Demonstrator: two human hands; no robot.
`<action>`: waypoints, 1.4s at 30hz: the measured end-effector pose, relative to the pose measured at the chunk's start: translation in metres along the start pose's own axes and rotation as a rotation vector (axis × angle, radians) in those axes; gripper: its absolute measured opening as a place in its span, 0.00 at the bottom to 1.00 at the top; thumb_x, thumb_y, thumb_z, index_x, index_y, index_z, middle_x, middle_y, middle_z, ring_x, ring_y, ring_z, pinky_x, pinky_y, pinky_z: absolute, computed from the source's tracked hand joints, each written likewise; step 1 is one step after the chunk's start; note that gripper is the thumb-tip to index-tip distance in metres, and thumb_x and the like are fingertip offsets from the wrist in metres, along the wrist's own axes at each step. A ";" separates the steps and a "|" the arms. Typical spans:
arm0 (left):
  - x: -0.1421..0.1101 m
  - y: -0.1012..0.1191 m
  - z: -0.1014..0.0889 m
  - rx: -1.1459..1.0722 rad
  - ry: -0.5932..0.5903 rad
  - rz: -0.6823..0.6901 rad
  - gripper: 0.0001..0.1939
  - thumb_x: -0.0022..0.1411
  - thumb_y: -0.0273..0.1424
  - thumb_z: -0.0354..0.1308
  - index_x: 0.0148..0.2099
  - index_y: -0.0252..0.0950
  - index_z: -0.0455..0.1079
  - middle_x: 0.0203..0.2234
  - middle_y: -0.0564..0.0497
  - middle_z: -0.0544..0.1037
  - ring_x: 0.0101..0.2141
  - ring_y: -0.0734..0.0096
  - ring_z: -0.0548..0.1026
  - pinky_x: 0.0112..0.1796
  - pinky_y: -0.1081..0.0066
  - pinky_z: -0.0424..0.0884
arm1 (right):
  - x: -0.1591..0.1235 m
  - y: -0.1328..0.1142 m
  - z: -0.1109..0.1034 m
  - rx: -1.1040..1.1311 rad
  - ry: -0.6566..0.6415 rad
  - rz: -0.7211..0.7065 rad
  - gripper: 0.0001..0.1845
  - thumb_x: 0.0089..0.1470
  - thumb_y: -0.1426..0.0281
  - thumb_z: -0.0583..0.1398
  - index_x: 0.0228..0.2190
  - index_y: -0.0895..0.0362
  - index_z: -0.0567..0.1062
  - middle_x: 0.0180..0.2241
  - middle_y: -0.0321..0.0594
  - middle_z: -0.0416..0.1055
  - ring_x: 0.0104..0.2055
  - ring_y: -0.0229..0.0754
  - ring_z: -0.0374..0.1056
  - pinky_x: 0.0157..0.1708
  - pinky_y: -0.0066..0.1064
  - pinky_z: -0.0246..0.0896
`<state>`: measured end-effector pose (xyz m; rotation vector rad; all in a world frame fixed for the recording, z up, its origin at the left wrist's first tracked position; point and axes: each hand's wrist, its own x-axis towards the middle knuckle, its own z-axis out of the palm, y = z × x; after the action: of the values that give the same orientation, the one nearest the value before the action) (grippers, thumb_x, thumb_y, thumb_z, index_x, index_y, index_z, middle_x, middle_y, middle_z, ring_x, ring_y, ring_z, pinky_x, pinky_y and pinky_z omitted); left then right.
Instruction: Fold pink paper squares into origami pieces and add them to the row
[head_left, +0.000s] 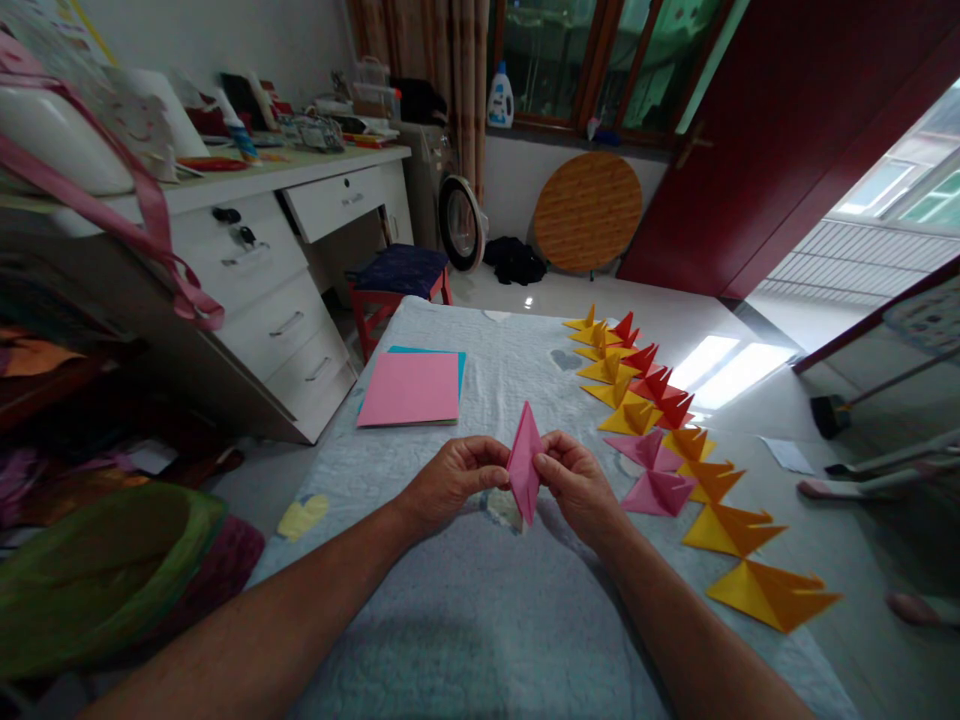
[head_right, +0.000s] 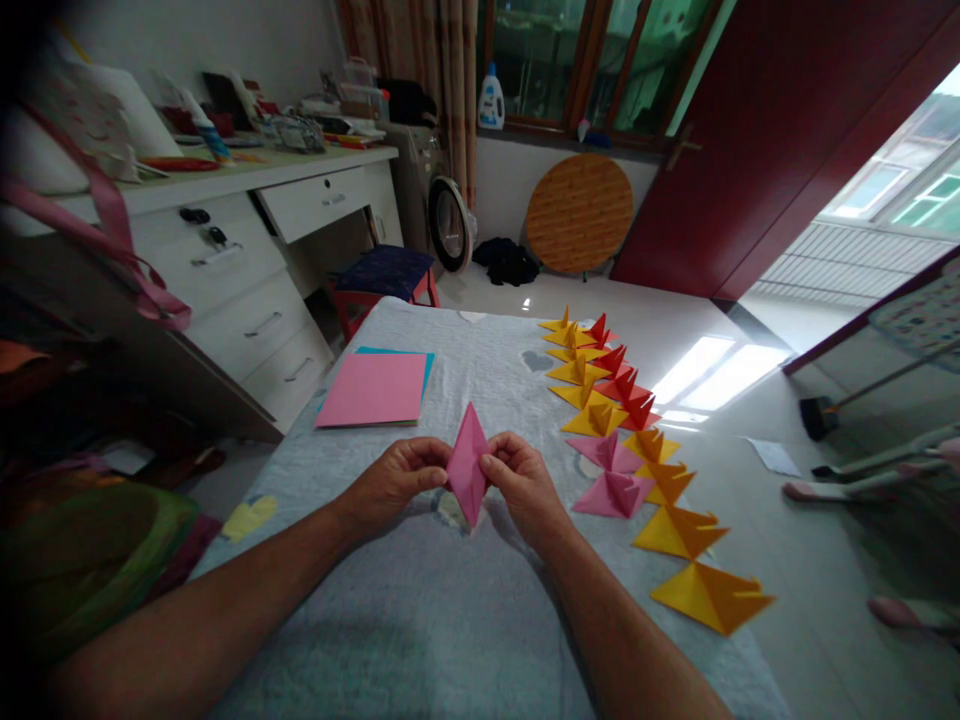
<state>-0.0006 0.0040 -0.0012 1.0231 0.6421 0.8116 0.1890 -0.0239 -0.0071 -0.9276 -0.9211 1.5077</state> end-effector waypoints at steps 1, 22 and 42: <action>0.000 0.000 0.000 0.001 0.001 -0.001 0.18 0.45 0.38 0.76 0.35 0.33 0.78 0.28 0.52 0.79 0.29 0.74 0.73 0.36 0.73 0.67 | 0.000 0.000 0.000 -0.003 0.000 0.005 0.18 0.45 0.59 0.72 0.29 0.55 0.71 0.23 0.30 0.68 0.23 0.32 0.62 0.24 0.23 0.57; 0.000 -0.001 0.001 0.035 0.064 0.031 0.16 0.51 0.38 0.71 0.36 0.32 0.75 0.27 0.50 0.79 0.29 0.72 0.75 0.36 0.71 0.70 | 0.003 0.001 0.001 -0.015 0.010 0.007 0.19 0.43 0.58 0.72 0.28 0.54 0.71 0.24 0.31 0.70 0.23 0.34 0.64 0.25 0.25 0.61; -0.005 -0.010 0.008 0.141 -0.011 0.124 0.18 0.53 0.24 0.62 0.48 0.37 0.71 0.39 0.49 0.76 0.41 0.65 0.75 0.44 0.66 0.71 | -0.005 0.007 0.013 -0.342 0.015 -0.153 0.13 0.48 0.62 0.68 0.32 0.54 0.72 0.27 0.33 0.68 0.27 0.35 0.61 0.26 0.27 0.57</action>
<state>0.0052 -0.0066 -0.0065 1.2046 0.6381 0.8771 0.1752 -0.0302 -0.0084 -1.0833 -1.2348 1.2327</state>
